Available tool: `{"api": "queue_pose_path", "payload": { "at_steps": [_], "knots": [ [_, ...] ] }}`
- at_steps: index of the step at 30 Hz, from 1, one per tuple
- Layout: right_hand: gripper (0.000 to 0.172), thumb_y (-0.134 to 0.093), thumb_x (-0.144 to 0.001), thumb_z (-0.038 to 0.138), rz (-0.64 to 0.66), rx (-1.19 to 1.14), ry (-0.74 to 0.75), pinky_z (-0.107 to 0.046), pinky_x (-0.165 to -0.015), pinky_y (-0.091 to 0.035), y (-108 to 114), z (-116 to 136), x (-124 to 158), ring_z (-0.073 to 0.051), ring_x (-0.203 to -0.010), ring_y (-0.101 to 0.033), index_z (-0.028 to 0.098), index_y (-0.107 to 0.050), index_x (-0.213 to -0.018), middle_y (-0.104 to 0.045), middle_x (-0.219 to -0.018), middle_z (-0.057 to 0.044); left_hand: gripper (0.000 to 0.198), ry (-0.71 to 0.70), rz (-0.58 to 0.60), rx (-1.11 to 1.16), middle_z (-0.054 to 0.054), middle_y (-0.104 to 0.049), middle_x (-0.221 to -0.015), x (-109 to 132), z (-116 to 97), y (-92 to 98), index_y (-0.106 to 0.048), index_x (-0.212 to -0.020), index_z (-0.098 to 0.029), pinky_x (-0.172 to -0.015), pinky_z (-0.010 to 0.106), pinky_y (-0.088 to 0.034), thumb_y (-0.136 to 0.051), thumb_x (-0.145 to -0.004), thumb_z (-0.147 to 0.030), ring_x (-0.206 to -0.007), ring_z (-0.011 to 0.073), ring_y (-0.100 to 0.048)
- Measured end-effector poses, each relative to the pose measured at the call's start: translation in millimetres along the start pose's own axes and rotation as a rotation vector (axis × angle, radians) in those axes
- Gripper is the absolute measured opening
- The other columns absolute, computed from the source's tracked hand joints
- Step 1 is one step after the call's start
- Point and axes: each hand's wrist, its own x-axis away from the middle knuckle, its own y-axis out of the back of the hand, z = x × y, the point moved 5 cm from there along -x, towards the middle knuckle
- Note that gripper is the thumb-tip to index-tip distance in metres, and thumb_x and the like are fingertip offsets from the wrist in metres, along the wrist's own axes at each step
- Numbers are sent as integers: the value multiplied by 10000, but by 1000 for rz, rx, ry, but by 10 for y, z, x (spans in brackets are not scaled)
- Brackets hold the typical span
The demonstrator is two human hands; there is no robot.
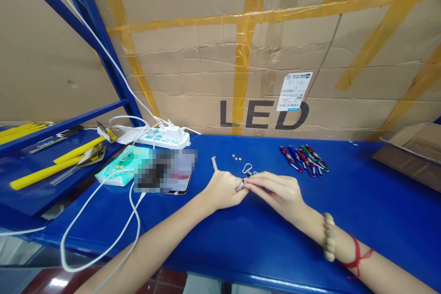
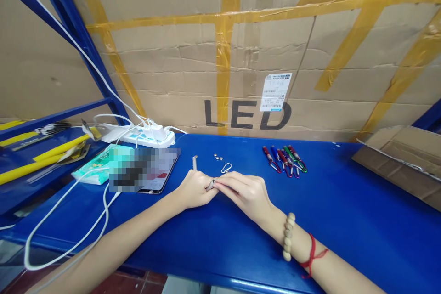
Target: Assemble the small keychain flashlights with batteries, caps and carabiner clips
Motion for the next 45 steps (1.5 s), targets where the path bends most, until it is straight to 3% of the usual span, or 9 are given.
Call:
{"api": "queue_pose_path", "payload": {
  "at_steps": [7,15,24,30,45],
  "knots": [
    [119,-600,-824,125,39,-122,-48,-207,-645,-558,-23,-22,-6,-124,-749,-672,179,-672,-902,-718,-856,-32,352,2,7,-17,64,-661,-540,9,2,-9,-626,-530,-150,-476,233,-295,-479,-818,-290,-555,196,-639],
    [116,-601,-816,110,13,-154,-47,-202,-652,-564,-1,14,-47,-125,-748,-676,161,-676,-888,-719,-844,-50,324,-49,-95,32,28,-610,-482,10,8,14,-588,-511,-152,-452,213,-274,-509,-800,-277,-482,154,-585],
    [101,-672,-769,175,-85,10,83,-156,-531,-496,125,145,-89,-76,-609,-641,175,-642,-865,-706,-810,-32,380,-246,-214,399,-6,-537,-514,8,82,20,-454,-527,-152,-493,186,-323,-445,-889,-266,-484,85,-500],
    [50,-651,-794,222,-61,216,159,-164,-505,-443,105,170,-77,-45,-517,-583,207,-670,-838,-712,-843,-10,326,-274,-192,444,-3,-547,-558,-1,108,-50,-455,-555,-155,-531,191,-357,-495,-866,-245,-528,102,-521],
    [172,-530,-871,227,48,260,111,-175,-461,-431,22,153,-82,-49,-490,-579,204,-682,-794,-710,-921,-22,297,-125,1,383,-17,-559,-559,-20,105,-100,-476,-534,-144,-522,184,-329,-578,-809,-189,-531,90,-517]
  ]
}}
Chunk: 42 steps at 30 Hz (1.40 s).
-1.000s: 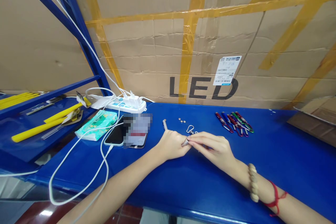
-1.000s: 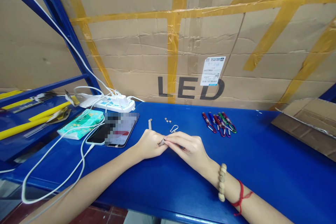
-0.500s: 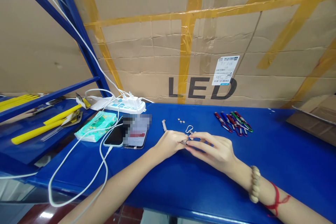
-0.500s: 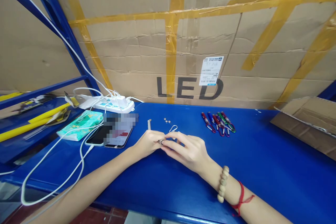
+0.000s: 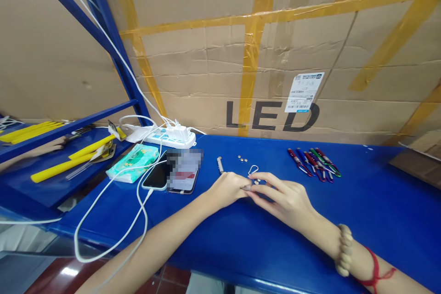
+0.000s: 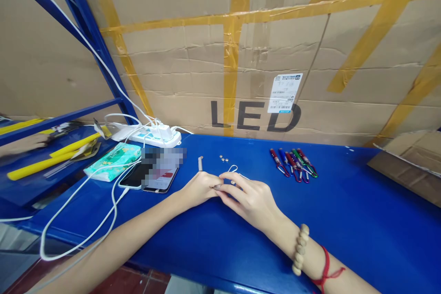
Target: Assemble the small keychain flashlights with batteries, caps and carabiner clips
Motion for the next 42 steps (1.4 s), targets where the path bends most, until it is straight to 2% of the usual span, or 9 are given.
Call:
{"api": "queue_pose_path", "payload": {
  "at_steps": [5,12,17,19,25,29,32,36,42],
  "knots": [
    [164,-546,-866,228,4,22,-9,-185,-448,-424,-19,-10,21,-54,-485,-574,197,-695,-803,-704,-967,-45,363,56,-18,20,-34,-496,-500,-4,35,10,-407,-484,-144,-511,188,-300,-581,-801,-180,-495,80,-466],
    [198,-471,-907,230,87,-152,-105,-149,-476,-461,-89,-39,39,-67,-615,-638,183,-654,-846,-683,-982,-52,343,77,-26,13,-38,-511,-515,15,53,-9,-458,-484,-139,-496,192,-266,-574,-803,-190,-498,75,-467],
    [184,-477,-902,283,133,-215,-196,-157,-468,-474,-125,-106,58,-60,-557,-621,205,-640,-867,-664,-1034,-55,353,159,-25,14,-53,-457,-471,-9,85,-10,-450,-470,-140,-491,191,-243,-589,-783,-224,-472,70,-411],
    [168,-496,-890,283,124,-247,-247,-156,-464,-475,-125,-148,67,-46,-512,-595,211,-645,-915,-657,-1040,-53,347,242,-90,21,-55,-454,-465,-11,113,32,-460,-482,-143,-493,183,-244,-564,-796,-248,-465,67,-403],
    [207,-498,-878,278,139,-57,-370,-182,-465,-462,-135,-318,121,-69,-549,-597,230,-667,-987,-648,-1050,-43,451,535,-539,-61,-34,-408,-456,81,191,345,-373,-446,-155,-500,202,-252,-438,-841,-364,-471,74,-325],
    [165,-565,-834,288,282,34,-287,-295,-639,-501,-248,-352,180,-180,-803,-630,244,-709,-902,-646,-1054,-57,440,544,-639,35,-42,-312,-447,105,172,455,-253,-467,-165,-473,209,-232,-406,-822,-377,-477,75,-240],
    [131,-602,-813,275,353,53,-261,-347,-671,-476,-315,-364,228,-224,-887,-605,257,-726,-849,-642,-1072,-64,427,472,-700,36,-40,-215,-482,111,114,514,-180,-494,-170,-475,225,-208,-398,-804,-368,-509,86,-178],
    [135,-596,-816,248,373,45,-277,-361,-688,-456,-347,-377,265,-233,-926,-582,248,-724,-857,-637,-1068,-76,420,431,-697,41,-38,-184,-499,108,76,502,-163,-502,-172,-478,233,-203,-386,-798,-370,-527,95,-157],
    [122,-585,-823,226,367,4,-289,-372,-715,-464,-365,-383,269,-229,-932,-583,230,-706,-815,-624,-1066,-78,417,460,-582,59,-52,-228,-470,70,73,410,-198,-475,-164,-552,197,-303,-402,-792,-342,-502,84,-197]
  ]
}}
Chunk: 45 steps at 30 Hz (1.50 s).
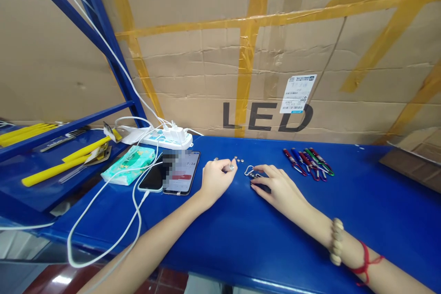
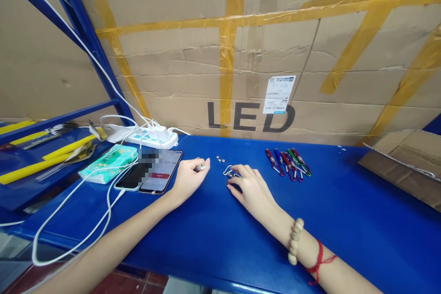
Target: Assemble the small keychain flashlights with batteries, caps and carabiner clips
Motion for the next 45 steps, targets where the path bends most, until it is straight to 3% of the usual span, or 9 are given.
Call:
{"api": "queue_pose_path", "payload": {
  "at_steps": [5,11,16,24,29,45],
  "knots": [
    [133,-549,-844,210,-63,-50,34,-387,-733,-471,66,42,-31,-229,-937,-587,203,-672,-795,-599,-1109,-95,414,54,147,-79,-66,-320,-411,-13,78,-94,-267,-447,-171,-589,216,-348,-460,-777,-329,-436,73,-254],
    [118,-545,-853,189,-356,-177,71,-311,-663,-499,325,165,-18,-159,-781,-587,184,-652,-903,-610,-1018,-103,372,43,296,-179,-54,-280,-430,76,56,-188,-281,-420,-175,-463,219,-216,-481,-723,-254,-456,90,-196],
    [160,-576,-828,139,-449,-152,205,-253,-588,-496,441,313,11,-131,-713,-571,201,-661,-948,-642,-939,-79,276,50,440,-100,-52,-296,-452,184,-60,-242,-344,-442,-171,-457,218,-196,-481,-678,-211,-472,88,-218],
    [142,-578,-833,145,-448,-133,223,-232,-574,-495,448,316,14,-114,-690,-564,196,-670,-930,-641,-921,-73,295,97,492,142,-57,-245,-474,228,-3,-344,-292,-465,-168,-471,217,-200,-457,-686,-274,-491,77,-220],
    [163,-566,-838,125,-366,-177,248,-230,-603,-504,404,308,29,-114,-714,-565,172,-659,-963,-625,-973,-92,279,115,488,162,-61,-234,-467,231,36,-369,-296,-457,-169,-473,225,-188,-443,-674,-264,-488,75,-221],
    [122,-565,-842,174,-300,-326,200,-217,-571,-499,340,283,-10,-120,-732,-593,197,-672,-897,-608,-961,-80,233,133,537,172,-69,-221,-449,251,82,-424,-254,-455,-175,-467,237,-165,-427,-606,-136,-484,70,-213]
  ]
}}
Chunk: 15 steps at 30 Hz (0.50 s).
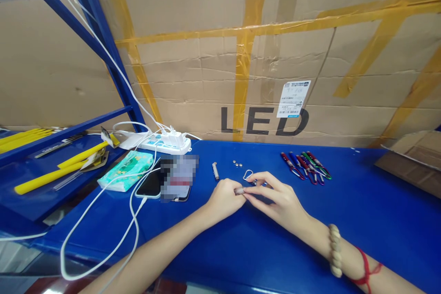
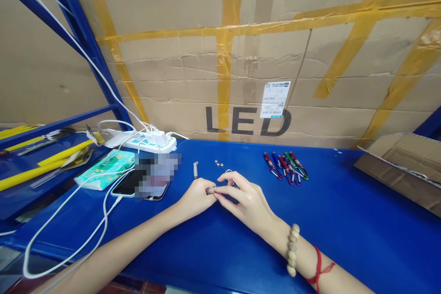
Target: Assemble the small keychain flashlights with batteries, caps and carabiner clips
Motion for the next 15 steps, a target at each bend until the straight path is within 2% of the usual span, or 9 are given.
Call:
{"api": "queue_pose_path", "payload": {
  "at_steps": [6,10,15],
  "knots": [
    [95,-583,-833,173,-22,-92,-42,-226,-565,-500,-17,-11,12,-114,-700,-578,194,-676,-838,-608,-938,-73,236,-11,13,73,-68,-214,-462,35,-30,-34,-257,-471,-176,-468,234,-166,-418,-642,-155,-494,69,-221],
    [107,-580,-837,181,8,-148,-112,-243,-599,-516,-37,-27,16,-117,-707,-578,202,-683,-857,-608,-959,-74,226,19,7,78,-67,-250,-456,67,-44,-35,-268,-475,-175,-467,234,-173,-412,-649,-155,-493,69,-237],
    [92,-607,-821,233,17,-164,-168,-230,-537,-497,-34,-56,13,-109,-647,-585,200,-680,-777,-608,-910,-63,226,-7,14,57,-66,-232,-456,73,-50,-56,-275,-466,-172,-467,238,-162,-416,-642,-152,-489,68,-221]
  ]
}}
